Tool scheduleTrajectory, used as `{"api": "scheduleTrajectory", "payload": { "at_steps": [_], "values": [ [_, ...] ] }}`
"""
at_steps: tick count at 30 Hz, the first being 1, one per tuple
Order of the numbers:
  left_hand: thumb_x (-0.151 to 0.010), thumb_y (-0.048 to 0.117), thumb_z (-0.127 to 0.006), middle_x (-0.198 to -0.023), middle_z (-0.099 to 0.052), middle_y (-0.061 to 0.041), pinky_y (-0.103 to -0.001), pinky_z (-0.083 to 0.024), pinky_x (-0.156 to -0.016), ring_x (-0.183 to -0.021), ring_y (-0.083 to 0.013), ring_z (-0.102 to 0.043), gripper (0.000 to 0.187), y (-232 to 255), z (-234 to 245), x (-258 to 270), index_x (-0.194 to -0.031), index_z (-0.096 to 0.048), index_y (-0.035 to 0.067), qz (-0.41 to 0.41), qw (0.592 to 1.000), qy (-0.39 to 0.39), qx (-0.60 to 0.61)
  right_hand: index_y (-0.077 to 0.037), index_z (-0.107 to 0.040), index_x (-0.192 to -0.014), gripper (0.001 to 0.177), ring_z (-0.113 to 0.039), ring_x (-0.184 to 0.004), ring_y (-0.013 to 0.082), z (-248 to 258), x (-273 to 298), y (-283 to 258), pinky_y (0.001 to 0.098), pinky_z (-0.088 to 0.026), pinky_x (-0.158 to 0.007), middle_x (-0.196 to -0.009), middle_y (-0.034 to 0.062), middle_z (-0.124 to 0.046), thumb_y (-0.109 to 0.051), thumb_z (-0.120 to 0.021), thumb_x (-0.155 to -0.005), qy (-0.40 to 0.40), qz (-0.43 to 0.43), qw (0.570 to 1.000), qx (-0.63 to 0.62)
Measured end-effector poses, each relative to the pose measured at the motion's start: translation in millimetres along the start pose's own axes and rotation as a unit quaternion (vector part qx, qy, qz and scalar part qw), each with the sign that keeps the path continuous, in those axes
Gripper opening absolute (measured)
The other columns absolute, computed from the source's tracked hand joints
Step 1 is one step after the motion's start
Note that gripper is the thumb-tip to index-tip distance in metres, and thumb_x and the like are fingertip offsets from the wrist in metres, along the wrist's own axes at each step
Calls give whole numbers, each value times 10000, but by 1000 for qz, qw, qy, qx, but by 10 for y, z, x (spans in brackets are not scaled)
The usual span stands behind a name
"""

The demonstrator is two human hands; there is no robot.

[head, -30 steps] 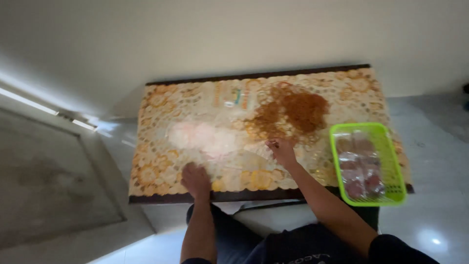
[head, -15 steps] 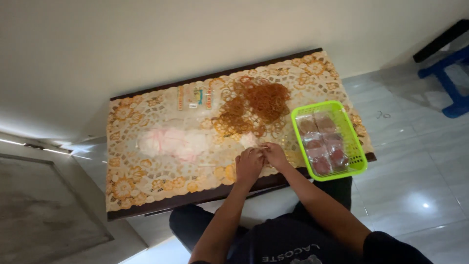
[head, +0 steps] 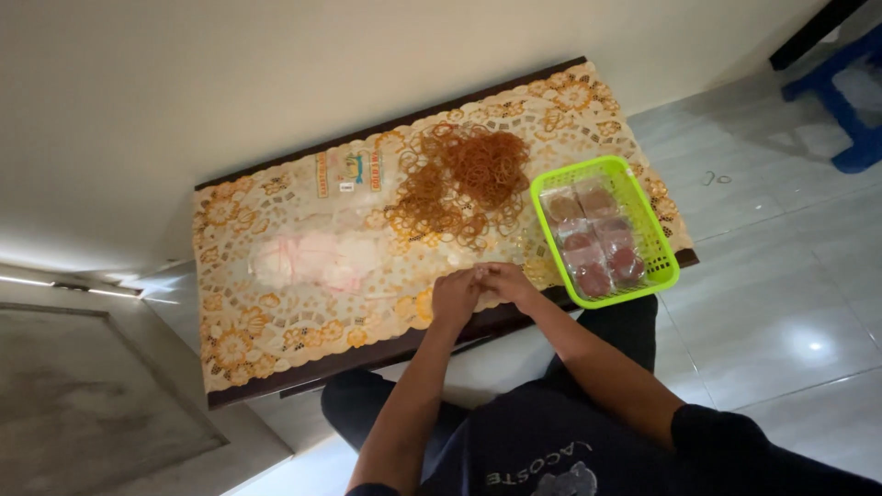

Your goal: Packaging rubber bands into small plastic bags and placing them into a basket

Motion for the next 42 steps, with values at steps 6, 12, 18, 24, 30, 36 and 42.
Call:
{"api": "scheduleTrajectory", "payload": {
  "at_steps": [6, 12, 18, 24, 30, 36, 42],
  "values": [
    [-918, 385, -620, -950, -768, -53, -483, -599, -842, -938, -339, -734, 245, 4, 254, -81, -1060, -777, 263, 213, 961, -52, 167, 28, -651, -1364, 430, -729, -812, 256, 45, 99, -116, 396, -595, -767, -997, 190, -736, -163, -707, -983, -19, 32, 999, 20],
    [-826, 347, -730, -937, -789, -34, -406, -588, -828, -941, -282, -747, 230, -94, 349, -26, -1020, -813, 256, 393, 840, -23, 372, -27, -690, -1337, 435, -729, -764, 224, -138, 174, -481, 352, -596, -647, -1054, 166, -726, -193, -776, -944, -10, 112, 987, 116],
    [-816, 275, -883, -875, -740, -164, -328, -625, -628, -782, -238, -715, 329, -352, 73, 19, -1030, -769, 54, 460, 680, 17, 571, -75, -704, -1336, 441, -700, -876, 217, -255, 167, -670, 346, -606, -664, -1157, 130, -725, -166, -792, -914, -13, 101, 976, 191],
    [-836, 293, -884, -932, -730, -173, -340, -658, -650, -782, -255, -741, 367, -297, 206, 40, -1044, -736, 29, 466, 659, 16, 590, -19, -694, -1306, 372, -716, -853, 258, -347, 18, -513, 350, -618, -623, -1131, 173, -727, -124, -729, -950, -11, 124, 964, 233],
    [-878, 219, -792, -910, -738, -111, -258, -627, -584, -760, -211, -745, 202, -131, 508, 145, -1012, -763, 72, 453, 676, 2, 582, -41, -746, -1226, 293, -729, -832, 255, -316, 248, -726, 372, -617, -627, -1100, 170, -749, -228, -694, -1006, -14, 133, 959, 252],
    [-815, 214, -848, -942, -747, -175, -367, -644, -574, -790, -285, -753, 313, -269, 370, 257, -1065, -775, 40, 466, 688, -3, 556, -57, -716, -1266, 416, -728, -934, 329, -358, 243, -568, 434, -602, -751, -1118, 177, -735, -313, -736, -938, -31, 165, 934, 316],
    [-872, 233, -819, -910, -746, -169, -360, -631, -583, -779, -283, -747, 272, -399, 165, 353, -1075, -774, 58, 461, 671, 7, 581, 2, -754, -1049, 276, -714, -830, 390, -481, 143, -229, 473, -594, -737, -948, 208, -704, -226, -600, -1033, -99, 197, 903, 370]
  ]
}}
Point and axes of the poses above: each hand's wrist, its own x-axis away from the middle knuckle, its own z-axis out of the back of the hand, y = z × x, the point moved 6 cm from there along -x, towards the middle knuckle
